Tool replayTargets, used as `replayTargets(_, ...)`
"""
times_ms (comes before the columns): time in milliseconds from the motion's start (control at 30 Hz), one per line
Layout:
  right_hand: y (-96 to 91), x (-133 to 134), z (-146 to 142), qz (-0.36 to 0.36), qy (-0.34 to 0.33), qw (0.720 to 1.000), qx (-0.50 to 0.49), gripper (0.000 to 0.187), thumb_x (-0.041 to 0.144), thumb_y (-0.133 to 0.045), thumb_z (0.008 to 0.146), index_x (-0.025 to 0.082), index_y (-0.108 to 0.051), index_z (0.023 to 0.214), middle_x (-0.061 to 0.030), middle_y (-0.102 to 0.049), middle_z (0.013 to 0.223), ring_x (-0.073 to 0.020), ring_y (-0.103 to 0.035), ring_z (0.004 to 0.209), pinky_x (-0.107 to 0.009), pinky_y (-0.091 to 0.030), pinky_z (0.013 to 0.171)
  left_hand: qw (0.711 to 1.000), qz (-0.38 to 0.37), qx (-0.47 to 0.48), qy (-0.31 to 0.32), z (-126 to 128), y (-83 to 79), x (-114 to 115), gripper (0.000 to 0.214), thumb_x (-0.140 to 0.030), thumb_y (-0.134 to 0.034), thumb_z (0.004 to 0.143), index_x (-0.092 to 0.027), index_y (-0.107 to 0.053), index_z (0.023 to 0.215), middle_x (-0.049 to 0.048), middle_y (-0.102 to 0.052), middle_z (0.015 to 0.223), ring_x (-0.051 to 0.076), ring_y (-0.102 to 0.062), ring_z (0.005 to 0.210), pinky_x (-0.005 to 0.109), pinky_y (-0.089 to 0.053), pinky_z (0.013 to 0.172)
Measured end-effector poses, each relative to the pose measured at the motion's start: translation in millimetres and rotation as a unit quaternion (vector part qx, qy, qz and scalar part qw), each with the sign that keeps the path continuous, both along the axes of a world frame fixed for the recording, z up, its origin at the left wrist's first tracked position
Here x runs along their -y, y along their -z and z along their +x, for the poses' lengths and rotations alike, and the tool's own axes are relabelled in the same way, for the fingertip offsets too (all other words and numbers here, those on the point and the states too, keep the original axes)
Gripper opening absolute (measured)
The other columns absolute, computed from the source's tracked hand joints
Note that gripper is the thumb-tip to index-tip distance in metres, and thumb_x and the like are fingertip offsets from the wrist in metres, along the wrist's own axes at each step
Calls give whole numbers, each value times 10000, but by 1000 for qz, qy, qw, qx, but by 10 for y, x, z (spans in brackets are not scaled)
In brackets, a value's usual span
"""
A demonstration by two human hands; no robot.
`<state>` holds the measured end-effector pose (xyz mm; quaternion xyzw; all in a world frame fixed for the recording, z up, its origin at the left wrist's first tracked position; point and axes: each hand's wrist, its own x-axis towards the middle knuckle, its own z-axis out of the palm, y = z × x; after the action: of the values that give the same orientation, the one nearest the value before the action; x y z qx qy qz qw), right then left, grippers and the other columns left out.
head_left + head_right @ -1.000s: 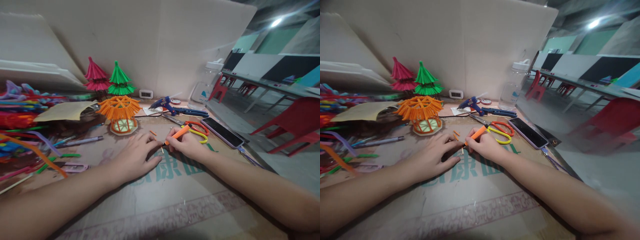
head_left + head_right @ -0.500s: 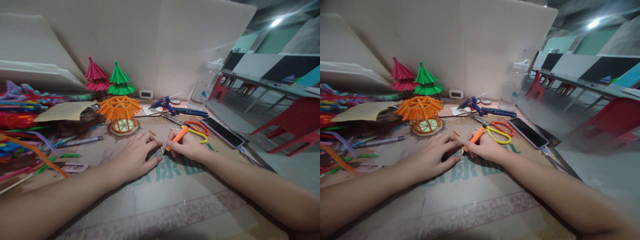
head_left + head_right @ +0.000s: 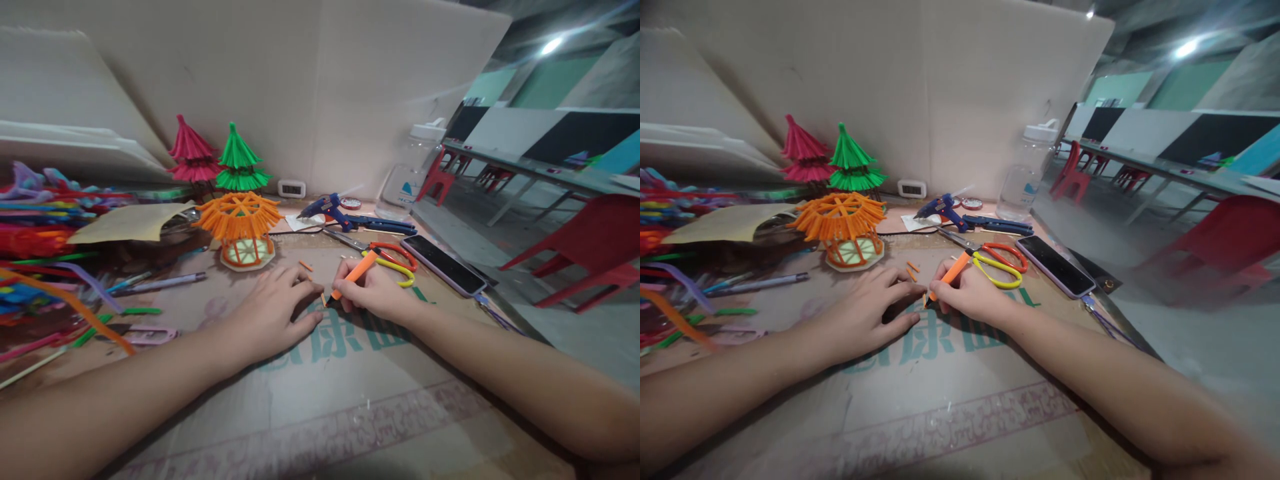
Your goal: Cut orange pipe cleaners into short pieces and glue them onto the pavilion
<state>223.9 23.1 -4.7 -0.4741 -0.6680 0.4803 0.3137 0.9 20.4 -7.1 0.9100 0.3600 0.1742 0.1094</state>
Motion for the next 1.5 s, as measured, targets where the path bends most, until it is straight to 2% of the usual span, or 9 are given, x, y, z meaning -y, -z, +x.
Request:
replayTargets(267,-16,1,-3,0,-3,1000,-3,162,314,-623,842,220,-506,782,53,-591,514,-96,-480,440,-208,-338,437,1000,0,9,3,1,-1,1,334,-432,-585,941,-243,-685,1197,99,-613,1157,314,-548,1123,510,-442,965)
replayTargets(500,-12,9,-1,27,12,1000,6,159,331,-627,852,214,-533,798,41,-612,558,-107,-520,487,-218,-359,466,1000,2,-1,1,6,-2,2,334,-420,-588,939,-245,-677,1210,96,-611,1155,313,-542,1127,502,-450,948)
replayTargets(767,-26,24,-12,6,-11,1000,-7,152,312,-627,832,215,-518,787,45,-601,542,-110,-529,483,-219,-382,476,1000,-7,-2,-1,6,-11,3,340,-422,-584,944,-258,-677,1226,99,-602,1177,321,-535,1151,521,-438,973)
replayTargets(1000,-23,19,-10,24,9,1000,4,146,324,-616,845,215,-529,802,41,-608,553,-113,-528,483,-227,-387,480,1000,-11,-10,1,8,-19,8,355,-418,-581,950,-246,-668,1248,102,-600,1169,323,-532,1148,512,-443,954)
replayTargets(1167,-21,17,-5,12,-9,1000,-6,140,307,-611,837,213,-520,786,45,-599,537,-107,-529,477,-216,-377,468,1000,-11,-17,0,9,-19,5,347,-422,-574,956,-243,-670,1237,105,-593,1181,319,-525,1160,514,-432,968)
replayTargets(1367,-1,9,-4,37,3,999,-7,139,304,-615,846,209,-529,793,38,-608,561,-113,-556,508,-223,-409,496,1000,-8,-17,0,12,-21,6,343,-407,-584,950,-243,-665,1240,98,-593,1170,315,-523,1155,503,-432,959)
replayTargets(1500,4,16,-1,23,-20,999,-8,137,298,-609,849,213,-521,787,44,-600,547,-105,-529,479,-216,-388,472,1000,-12,-18,-1,12,-19,5,339,-415,-578,953,-235,-667,1227,104,-593,1175,316,-521,1159,502,-431,962)
